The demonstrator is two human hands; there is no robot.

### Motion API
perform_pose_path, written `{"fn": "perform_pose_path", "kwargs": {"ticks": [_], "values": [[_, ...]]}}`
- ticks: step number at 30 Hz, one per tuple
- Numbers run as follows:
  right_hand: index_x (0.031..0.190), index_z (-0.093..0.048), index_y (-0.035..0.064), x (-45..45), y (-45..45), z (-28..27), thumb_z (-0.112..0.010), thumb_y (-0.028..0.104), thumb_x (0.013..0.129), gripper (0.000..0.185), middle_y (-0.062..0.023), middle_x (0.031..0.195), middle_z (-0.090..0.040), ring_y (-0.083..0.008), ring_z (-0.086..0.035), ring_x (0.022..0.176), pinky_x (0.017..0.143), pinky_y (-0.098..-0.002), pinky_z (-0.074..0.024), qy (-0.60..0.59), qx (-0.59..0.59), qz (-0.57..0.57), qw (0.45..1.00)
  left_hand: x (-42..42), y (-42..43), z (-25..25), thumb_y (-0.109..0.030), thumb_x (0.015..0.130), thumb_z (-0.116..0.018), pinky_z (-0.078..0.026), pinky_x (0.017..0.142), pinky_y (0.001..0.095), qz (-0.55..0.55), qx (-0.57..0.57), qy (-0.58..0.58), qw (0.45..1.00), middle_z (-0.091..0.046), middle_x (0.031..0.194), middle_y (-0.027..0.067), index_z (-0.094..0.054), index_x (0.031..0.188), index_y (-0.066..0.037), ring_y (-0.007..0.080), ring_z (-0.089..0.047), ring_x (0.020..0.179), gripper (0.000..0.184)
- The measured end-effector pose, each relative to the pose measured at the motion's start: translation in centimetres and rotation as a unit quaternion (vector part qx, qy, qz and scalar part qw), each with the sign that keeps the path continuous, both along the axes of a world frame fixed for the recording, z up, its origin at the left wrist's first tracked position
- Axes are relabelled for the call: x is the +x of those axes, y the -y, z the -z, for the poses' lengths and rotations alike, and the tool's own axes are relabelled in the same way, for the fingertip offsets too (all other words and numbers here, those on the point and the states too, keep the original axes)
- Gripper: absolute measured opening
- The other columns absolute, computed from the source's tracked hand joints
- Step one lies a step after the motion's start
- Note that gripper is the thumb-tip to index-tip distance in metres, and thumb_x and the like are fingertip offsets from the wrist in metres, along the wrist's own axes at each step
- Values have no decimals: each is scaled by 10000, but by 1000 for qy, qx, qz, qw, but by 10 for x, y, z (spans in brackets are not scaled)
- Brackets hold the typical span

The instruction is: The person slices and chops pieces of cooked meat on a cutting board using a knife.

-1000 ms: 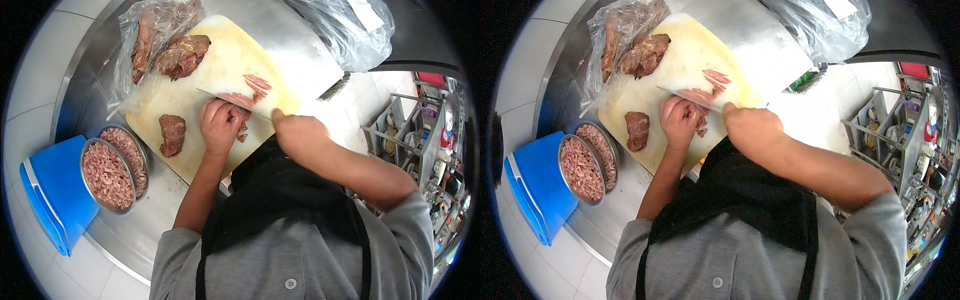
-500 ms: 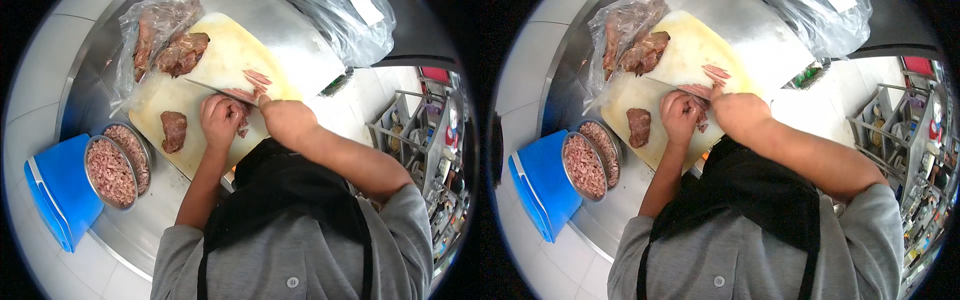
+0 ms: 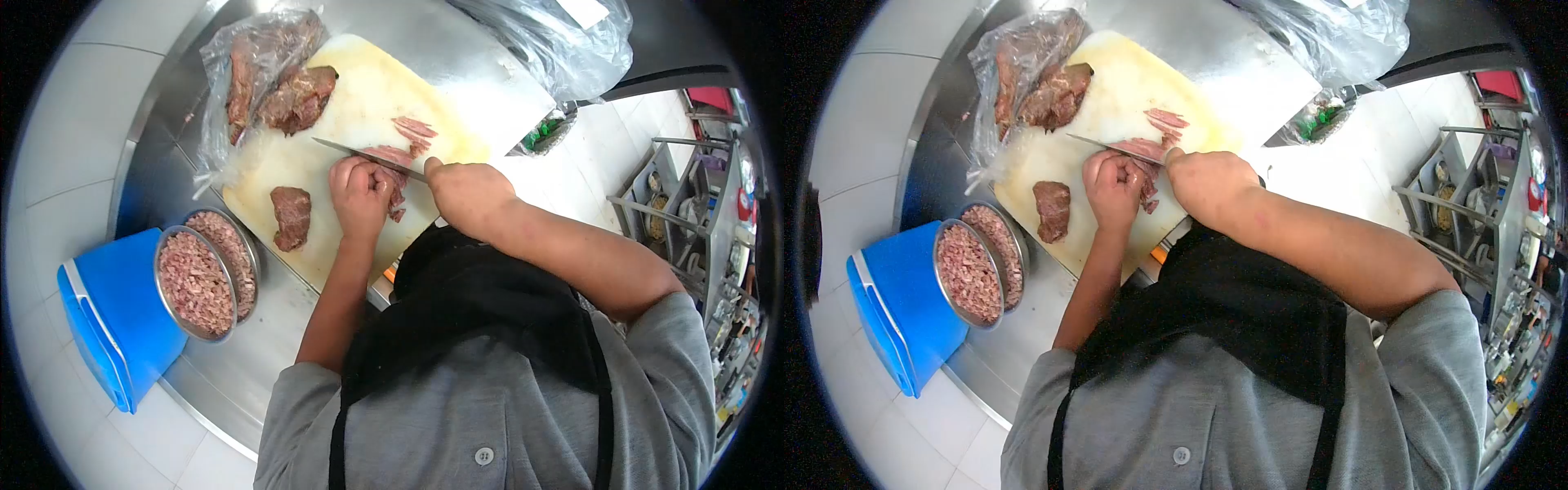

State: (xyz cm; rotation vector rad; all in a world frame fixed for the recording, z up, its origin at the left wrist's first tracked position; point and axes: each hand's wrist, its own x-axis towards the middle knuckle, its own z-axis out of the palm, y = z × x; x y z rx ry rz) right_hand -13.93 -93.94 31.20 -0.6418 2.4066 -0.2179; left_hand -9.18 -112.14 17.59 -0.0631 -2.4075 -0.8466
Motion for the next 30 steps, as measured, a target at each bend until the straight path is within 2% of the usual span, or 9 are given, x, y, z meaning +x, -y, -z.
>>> {"fn": "perform_pose_path", "kwargs": {"ticks": [5, 8, 9, 11, 15, 20, 24, 26, 30], "values": [[1083, -562, -8, 2, -2, -2, -501, 44, 901, 199, -229, 961, -719, -376, -717, 908, 763, -466, -572, 5, -18, 6, 1000, 8, 17, -25, -29, 787, -707, -478, 877, 441, 17, 79, 35, 996, -636, 988, 108, -686, 879, -39, 321, -591, 981, 95], [1094, -560, -9, 1, -1, -6, -492, 48, 909, 205, -226, 956, -717, -376, -715, 909, 763, -472, -568, 9, -9, 8, 1000, 18, 31, -42, -33, 805, -692, -473, 901, 420, -1, -32, 7, 999, -641, 1018, 110, -696, 912, -30, 320, -593, 1009, 108], [1094, -560, -9, 1, 3, -5, -492, 48, 909, 205, -226, 956, -717, -376, -715, 909, 763, -472, -568, 10, -10, 1, 1000, 20, 34, -40, -33, 805, -692, -473, 901, 420, -8, -33, 9, 999, -641, 1018, 110, -696, 912, -30, 320, -593, 1009, 108], [1092, -553, -7, -1, 2, -5, -492, 55, 911, 201, -225, 947, -713, -378, -712, 901, 762, -480, -564, 15, 13, 9, 1000, 17, 29, -28, -32, 786, -688, -475, 911, 428, 96, -32, 55, 993, -642, 1030, 108, -692, 932, -20, 331, -592, 1016, 147], [1074, -540, -7, 6, -3, -24, -504, 57, 901, 188, -219, 898, -711, -381, -713, 858, 731, -483, -562, -9, 12, -28, 999, 19, 28, -15, -6, 768, -654, -479, 946, 441, 86, -13, 76, 993, -642, 1061, 120, -698, 1000, -19, 353, -587, 1059, 236], [1045, -520, -6, 20, -11, -57, -517, 41, 880, 172, -203, 812, -705, -379, -716, 789, 676, -479, -556, -17, 83, -35, 996, 17, 25, -13, 6, 762, -650, -479, 961, 441, 90, 2, 81, 993, -643, 1083, 130, -705, 1032, -19, 355, -588, 1082, 277], [1038, -522, -2, 18, 5, -22, -516, 39, 878, 166, -208, 823, -707, -378, -716, 788, 677, -479, -557, 13, 61, -18, 998, 16, 25, -13, 6, 760, -654, -480, 956, 442, 82, -1, 68, 994, -644, 1083, 128, -707, 1026, -20, 351, -588, 1090, 272], [1035, -520, -3, 11, 15, 4, -515, 39, 878, 163, -209, 828, -708, -378, -716, 787, 673, -477, -557, -35, 0, -29, 999, 18, 25, -13, 2, 766, -656, -480, 954, 443, 90, 8, 77, 993, -643, 1081, 130, -705, 1015, -19, 350, -590, 1089, 254], [1039, -514, -9, -2, 5, -22, -510, 33, 878, 166, -211, 837, -708, -383, -715, 808, 688, -477, -559, -36, 12, -40, 998, 17, 28, -9, -10, 791, -655, -478, 951, 446, 93, 30, 101, 990, -642, 1076, 134, -698, 973, -18, 349, -594, 1089, 188]]}}
